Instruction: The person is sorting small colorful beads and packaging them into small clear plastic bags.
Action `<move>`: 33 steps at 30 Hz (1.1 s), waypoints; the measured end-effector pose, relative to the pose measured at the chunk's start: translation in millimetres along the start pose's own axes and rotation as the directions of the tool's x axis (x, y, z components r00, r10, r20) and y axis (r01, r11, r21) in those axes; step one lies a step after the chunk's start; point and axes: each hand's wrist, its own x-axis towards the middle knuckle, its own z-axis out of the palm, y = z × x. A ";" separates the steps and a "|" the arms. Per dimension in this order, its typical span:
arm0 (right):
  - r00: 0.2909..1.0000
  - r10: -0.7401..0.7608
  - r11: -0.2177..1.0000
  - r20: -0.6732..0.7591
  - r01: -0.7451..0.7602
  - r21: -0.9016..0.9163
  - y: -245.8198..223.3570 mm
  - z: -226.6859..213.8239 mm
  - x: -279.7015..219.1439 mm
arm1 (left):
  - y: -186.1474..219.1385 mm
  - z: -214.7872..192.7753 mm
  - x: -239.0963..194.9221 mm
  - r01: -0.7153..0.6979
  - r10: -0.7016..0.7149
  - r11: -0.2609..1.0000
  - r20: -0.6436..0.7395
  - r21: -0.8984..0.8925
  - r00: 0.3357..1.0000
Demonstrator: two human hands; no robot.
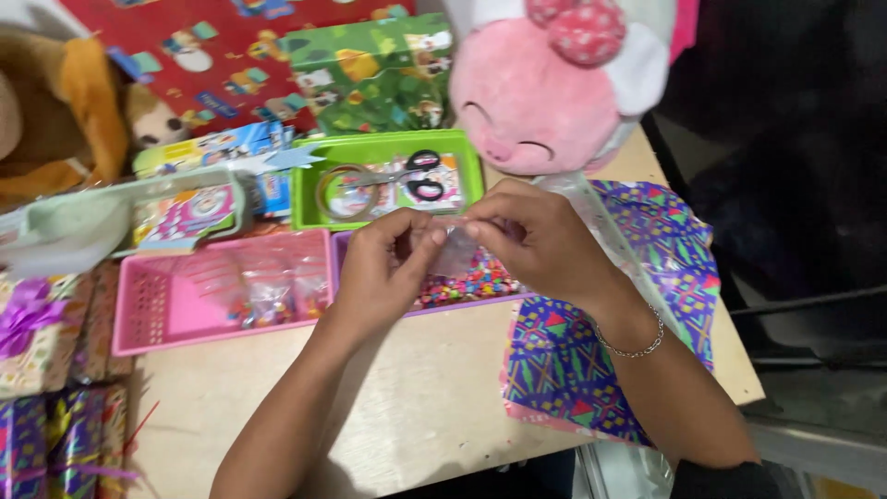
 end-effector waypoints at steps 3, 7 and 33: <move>0.999 0.011 1.000 0.030 -0.010 -0.024 -8.6 17.9 12.5 | -6.9 -13.0 -2.6 0.058 -0.059 0.978 -0.004 -0.199 0.998; 1.000 0.008 1.000 0.026 -0.008 -0.020 -14.9 32.5 27.4 | -13.5 -31.8 -7.0 0.059 -0.056 0.969 0.017 -0.241 0.998; 0.991 -0.011 1.000 0.136 0.011 0.002 1.6 57.3 53.8 | -60.1 -38.1 -1.9 0.034 -0.059 0.936 -0.063 -0.352 0.996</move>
